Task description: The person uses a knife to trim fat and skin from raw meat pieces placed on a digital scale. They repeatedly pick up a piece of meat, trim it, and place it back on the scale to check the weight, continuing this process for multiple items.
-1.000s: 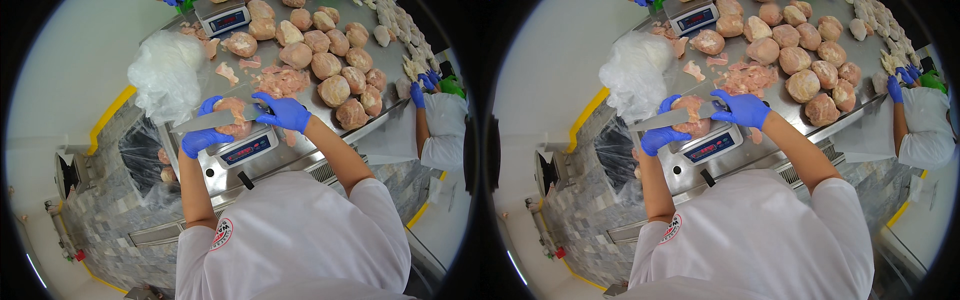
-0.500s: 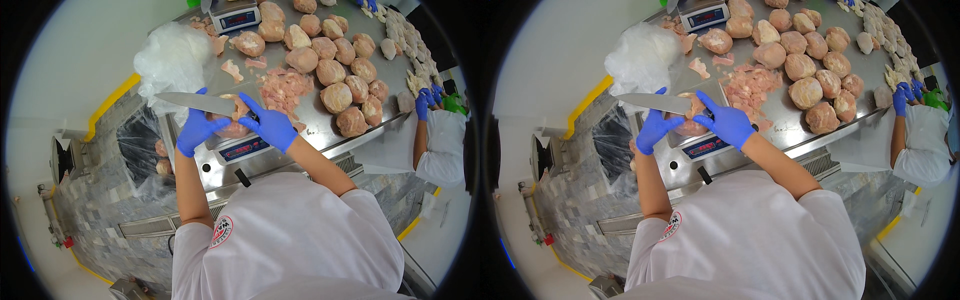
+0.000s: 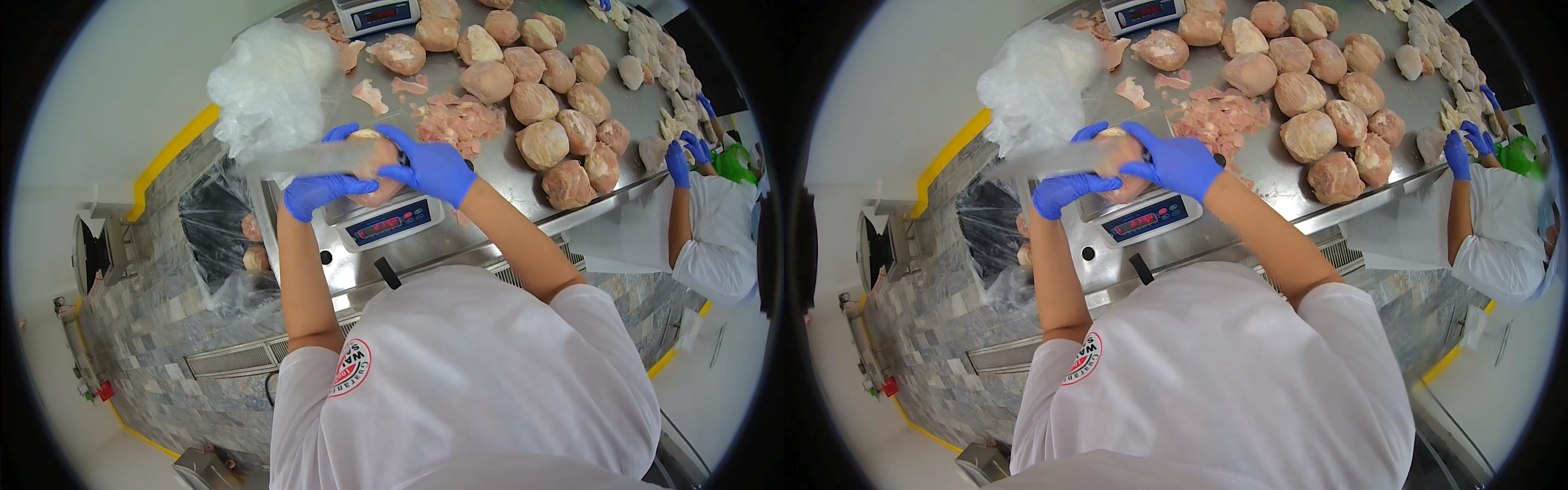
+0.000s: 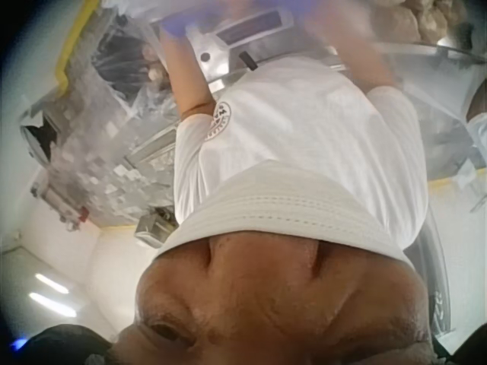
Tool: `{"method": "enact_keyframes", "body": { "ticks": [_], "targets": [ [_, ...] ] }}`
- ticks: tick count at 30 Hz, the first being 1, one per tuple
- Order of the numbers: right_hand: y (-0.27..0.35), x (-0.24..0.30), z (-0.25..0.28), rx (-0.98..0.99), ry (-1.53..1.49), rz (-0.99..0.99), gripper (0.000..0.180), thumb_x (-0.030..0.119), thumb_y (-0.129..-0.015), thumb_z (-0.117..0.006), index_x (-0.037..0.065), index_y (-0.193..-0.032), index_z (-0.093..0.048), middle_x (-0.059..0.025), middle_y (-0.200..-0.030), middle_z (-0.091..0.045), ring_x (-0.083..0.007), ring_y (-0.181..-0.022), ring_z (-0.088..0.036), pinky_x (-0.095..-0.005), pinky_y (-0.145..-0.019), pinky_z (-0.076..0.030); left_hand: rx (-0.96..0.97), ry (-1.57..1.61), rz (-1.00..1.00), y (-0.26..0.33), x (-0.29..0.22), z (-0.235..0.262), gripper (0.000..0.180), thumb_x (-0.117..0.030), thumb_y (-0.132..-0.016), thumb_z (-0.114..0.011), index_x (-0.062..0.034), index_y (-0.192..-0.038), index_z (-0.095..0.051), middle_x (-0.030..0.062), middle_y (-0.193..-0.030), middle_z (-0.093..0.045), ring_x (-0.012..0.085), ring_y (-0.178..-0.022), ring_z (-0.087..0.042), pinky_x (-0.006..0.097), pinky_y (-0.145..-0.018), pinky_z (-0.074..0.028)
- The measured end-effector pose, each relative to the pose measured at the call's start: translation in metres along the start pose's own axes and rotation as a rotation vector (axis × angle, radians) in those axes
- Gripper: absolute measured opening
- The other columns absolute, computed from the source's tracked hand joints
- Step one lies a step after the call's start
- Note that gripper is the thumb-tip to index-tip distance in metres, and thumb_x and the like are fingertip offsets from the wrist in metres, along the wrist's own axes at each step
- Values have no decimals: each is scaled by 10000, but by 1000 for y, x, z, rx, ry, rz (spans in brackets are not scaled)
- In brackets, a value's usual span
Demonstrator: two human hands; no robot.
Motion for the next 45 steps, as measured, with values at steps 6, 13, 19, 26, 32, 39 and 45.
{"method": "enact_keyframes", "body": {
  "ticks": [6,13,19,26,32,39,45],
  "targets": [
    [-28,-30,-11,-157,-453,68,662,573,-952,-584,140,-1449,-516,-209,-1213,-695,-339,-1098,-681,-427,-940,-519,-186,-64,-90,10,9,-10,1122,-363,-671,-904,-11,-1547,-298,206,-1519,-412,327,-1418,-403,417,-1175,-330],
    [50,-134,-28,-375,-656,-391,851,482,-910,-716,39,-1541,-357,-182,-1281,-624,-213,-1114,-608,-336,-953,-496,-559,264,-53,96,25,-12,833,-220,-905,-690,-80,-1597,-248,121,-1607,-330,294,-1471,-335,442,-1177,-293],
    [91,-134,-26,-288,-582,-447,985,363,-831,-822,23,-1575,-273,-193,-1314,-594,-228,-1094,-609,-334,-951,-490,-615,237,50,145,46,-30,714,-135,-955,-644,-90,-1576,-294,132,-1508,-438,261,-1373,-444,403,-1137,-343],
    [100,-119,-38,-370,-494,-390,923,451,-901,-746,34,-1572,-270,-235,-1298,-607,-239,-1129,-606,-352,-970,-484,-799,408,76,151,43,-46,613,-106,-1013,-579,-71,-1562,-309,136,-1477,-466,225,-1309,-492,349,-1105,-381],
    [110,-100,-28,-342,-526,-360,728,419,-1001,-627,46,-1544,-320,-193,-1124,-647,-212,-976,-629,-336,-884,-499,-704,256,135,142,39,-47,890,-175,-873,-764,-64,-1581,-237,202,-1495,-423,289,-1420,-391,432,-1153,-341],
    [98,-26,1,-140,-133,-36,774,479,-994,-592,126,-1583,-234,-199,-869,-692,-342,-795,-691,-425,-752,-539,-628,213,-45,45,22,-72,1174,-282,-693,-935,-29,-1570,-196,189,-1507,-405,304,-1410,-404,391,-1161,-367],
    [91,-1,32,66,324,10,823,593,-967,-542,125,-1575,-246,-170,-841,-712,-392,-727,-690,-477,-651,-543,-588,285,-102,30,29,-70,1175,-301,-628,-977,-38,-1517,-256,137,-1436,-456,256,-1318,-490,388,-1113,-435]
  ]
}}
Point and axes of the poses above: each hand's wrist, its own y-axis away from the middle knuckle, its own z-axis out of the back of the hand, x = y × z, the point moved 2 cm from there along -y, towards the middle knuckle
